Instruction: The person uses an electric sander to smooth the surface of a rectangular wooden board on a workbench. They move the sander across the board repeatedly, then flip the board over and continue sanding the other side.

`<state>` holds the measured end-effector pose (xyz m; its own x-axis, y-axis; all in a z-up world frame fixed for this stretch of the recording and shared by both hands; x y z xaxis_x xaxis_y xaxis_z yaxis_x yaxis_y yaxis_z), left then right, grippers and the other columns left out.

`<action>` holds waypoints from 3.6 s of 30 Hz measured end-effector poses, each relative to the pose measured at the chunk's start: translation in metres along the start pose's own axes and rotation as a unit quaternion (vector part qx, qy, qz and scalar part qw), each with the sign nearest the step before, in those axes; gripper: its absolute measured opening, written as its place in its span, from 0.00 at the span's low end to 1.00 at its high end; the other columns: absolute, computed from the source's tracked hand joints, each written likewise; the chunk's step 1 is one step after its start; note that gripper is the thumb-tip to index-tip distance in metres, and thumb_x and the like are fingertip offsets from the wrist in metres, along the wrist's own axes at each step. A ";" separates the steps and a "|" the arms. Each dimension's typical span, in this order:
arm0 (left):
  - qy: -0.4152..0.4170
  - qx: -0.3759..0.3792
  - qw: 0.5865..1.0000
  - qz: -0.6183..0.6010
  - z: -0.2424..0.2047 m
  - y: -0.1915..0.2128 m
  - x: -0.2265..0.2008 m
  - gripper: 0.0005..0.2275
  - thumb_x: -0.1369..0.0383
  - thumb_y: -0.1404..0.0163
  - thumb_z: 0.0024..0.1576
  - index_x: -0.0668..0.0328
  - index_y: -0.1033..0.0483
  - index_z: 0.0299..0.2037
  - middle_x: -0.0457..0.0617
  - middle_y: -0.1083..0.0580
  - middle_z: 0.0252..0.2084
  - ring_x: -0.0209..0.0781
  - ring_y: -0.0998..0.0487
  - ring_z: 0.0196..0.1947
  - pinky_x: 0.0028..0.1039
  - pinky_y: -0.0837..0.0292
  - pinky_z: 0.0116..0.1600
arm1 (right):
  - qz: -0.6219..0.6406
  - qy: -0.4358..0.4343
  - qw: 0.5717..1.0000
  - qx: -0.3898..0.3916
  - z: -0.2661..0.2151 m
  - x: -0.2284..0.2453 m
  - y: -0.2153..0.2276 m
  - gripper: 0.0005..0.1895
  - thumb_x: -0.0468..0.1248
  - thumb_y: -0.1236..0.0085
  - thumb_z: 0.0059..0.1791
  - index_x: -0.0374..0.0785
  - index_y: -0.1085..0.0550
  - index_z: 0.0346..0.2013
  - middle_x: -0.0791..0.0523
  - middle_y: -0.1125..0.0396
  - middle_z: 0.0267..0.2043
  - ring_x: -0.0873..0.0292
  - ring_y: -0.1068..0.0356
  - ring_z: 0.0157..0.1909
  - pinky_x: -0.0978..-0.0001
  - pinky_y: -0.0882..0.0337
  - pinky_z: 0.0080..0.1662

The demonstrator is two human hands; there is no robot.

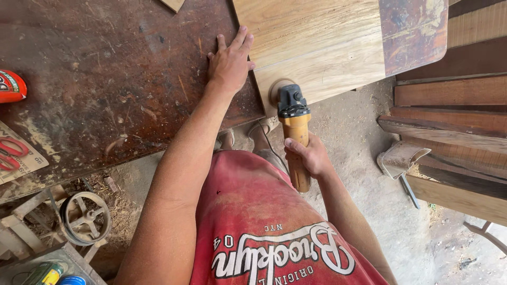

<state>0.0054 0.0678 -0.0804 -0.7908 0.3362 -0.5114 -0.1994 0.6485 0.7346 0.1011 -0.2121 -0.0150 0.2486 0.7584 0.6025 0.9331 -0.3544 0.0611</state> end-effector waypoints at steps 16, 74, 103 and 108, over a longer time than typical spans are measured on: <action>-0.002 0.005 1.000 0.023 0.000 0.000 -0.006 0.32 0.55 0.46 0.59 0.40 0.44 0.74 0.34 0.53 0.78 0.70 0.51 0.74 0.70 0.48 0.68 | -0.133 0.020 0.991 0.008 0.009 0.025 -0.025 0.20 0.50 0.36 0.45 0.38 0.27 0.40 0.57 0.28 0.30 0.62 0.27 0.31 0.65 0.25 0.36; -0.099 -0.185 0.968 -0.134 -0.112 0.037 0.003 0.17 0.70 0.49 0.64 0.63 0.28 0.63 0.58 0.31 0.68 0.65 0.33 0.68 0.47 0.37 0.71 | -0.039 0.009 0.996 0.080 0.011 0.014 0.037 0.18 0.43 0.36 0.45 0.34 0.29 0.40 0.54 0.32 0.29 0.59 0.31 0.29 0.64 0.26 0.34; -0.091 -0.004 0.991 -0.095 -0.057 -0.037 0.010 0.35 0.51 0.54 0.64 0.42 0.57 0.80 0.49 0.57 0.83 0.67 0.75 0.80 0.64 0.88 0.73 | -0.059 0.007 0.998 -0.021 0.016 0.035 0.023 0.20 0.48 0.35 0.43 0.38 0.27 0.40 0.56 0.28 0.30 0.60 0.27 0.30 0.65 0.24 0.36; -0.056 -0.014 0.998 0.030 -0.062 -0.051 -0.011 0.50 0.34 0.48 0.50 0.38 0.60 0.79 0.56 0.67 0.81 0.78 0.77 0.75 0.73 0.87 0.68 | 0.056 0.029 0.996 -0.069 0.031 0.034 0.097 0.17 0.46 0.36 0.47 0.37 0.28 0.39 0.56 0.30 0.30 0.60 0.30 0.29 0.65 0.26 0.34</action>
<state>-0.0121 -0.0111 -0.0843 -0.7319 0.4499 -0.5118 -0.1706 0.6061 0.7769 0.2079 -0.2033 -0.0135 0.3292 0.6790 0.6562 0.8553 -0.5089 0.0974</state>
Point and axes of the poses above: each hand's wrist, its own z-axis towards the middle knuckle, its own y-axis out of the back of the hand, x = y × z, the point moved 9 cm from there along z, towards the middle knuckle
